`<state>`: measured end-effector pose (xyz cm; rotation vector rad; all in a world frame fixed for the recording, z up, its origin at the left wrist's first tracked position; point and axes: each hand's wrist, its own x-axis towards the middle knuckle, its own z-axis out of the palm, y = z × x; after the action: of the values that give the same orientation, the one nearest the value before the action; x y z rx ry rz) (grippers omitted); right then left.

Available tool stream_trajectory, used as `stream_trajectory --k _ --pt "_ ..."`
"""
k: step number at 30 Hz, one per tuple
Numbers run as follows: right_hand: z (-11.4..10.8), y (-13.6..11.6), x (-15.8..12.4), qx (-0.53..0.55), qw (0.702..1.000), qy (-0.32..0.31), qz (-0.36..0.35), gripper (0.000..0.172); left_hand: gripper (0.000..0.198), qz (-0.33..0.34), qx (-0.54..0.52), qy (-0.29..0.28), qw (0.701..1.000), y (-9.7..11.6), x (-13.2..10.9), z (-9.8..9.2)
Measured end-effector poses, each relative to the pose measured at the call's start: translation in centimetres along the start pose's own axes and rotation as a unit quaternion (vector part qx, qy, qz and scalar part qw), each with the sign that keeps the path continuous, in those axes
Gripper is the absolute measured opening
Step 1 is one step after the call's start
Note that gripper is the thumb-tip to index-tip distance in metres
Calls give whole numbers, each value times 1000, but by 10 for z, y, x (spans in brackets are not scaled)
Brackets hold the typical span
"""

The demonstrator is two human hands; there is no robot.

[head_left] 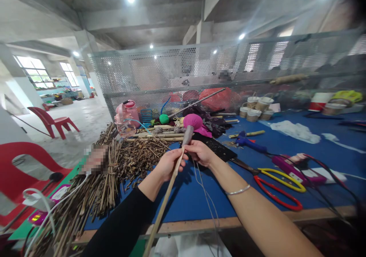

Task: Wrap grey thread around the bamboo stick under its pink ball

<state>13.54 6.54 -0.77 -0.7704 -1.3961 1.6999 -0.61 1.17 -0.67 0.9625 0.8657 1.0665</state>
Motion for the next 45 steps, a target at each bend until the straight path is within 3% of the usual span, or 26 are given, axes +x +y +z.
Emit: stream_trajectory --k 2,7,10,16,22,28,33,36,40,45 --pt "0 3 1 -22 999 27 7 31 30 -9 16 26 999 -5 2 -1" --pt "2 7 3 -45 998 40 16 32 32 118 187 162 962 -14 4 3" --pt "-1 5 3 -68 997 47 10 31 24 123 211 186 952 -12 3 3" --pt "-12 -6 -2 -43 998 50 13 28 22 96 147 188 966 -4 1 5" --pt "-6 2 1 5 999 30 21 33 31 115 45 157 980 -6 4 8" --pt "0 4 3 51 998 -34 28 34 34 125 3 104 987 -6 3 7" --pt "-4 6 3 64 998 -24 7 34 27 52 4 33 998 -3 -1 5" --pt "-4 9 4 33 999 2 8 30 26 28 44 68 996 -3 -1 6" --pt "-3 9 4 13 1000 10 16 31 39 120 170 160 965 -5 0 9" --pt "-2 6 3 7 1000 13 10 31 28 127 207 168 955 -3 -2 8"
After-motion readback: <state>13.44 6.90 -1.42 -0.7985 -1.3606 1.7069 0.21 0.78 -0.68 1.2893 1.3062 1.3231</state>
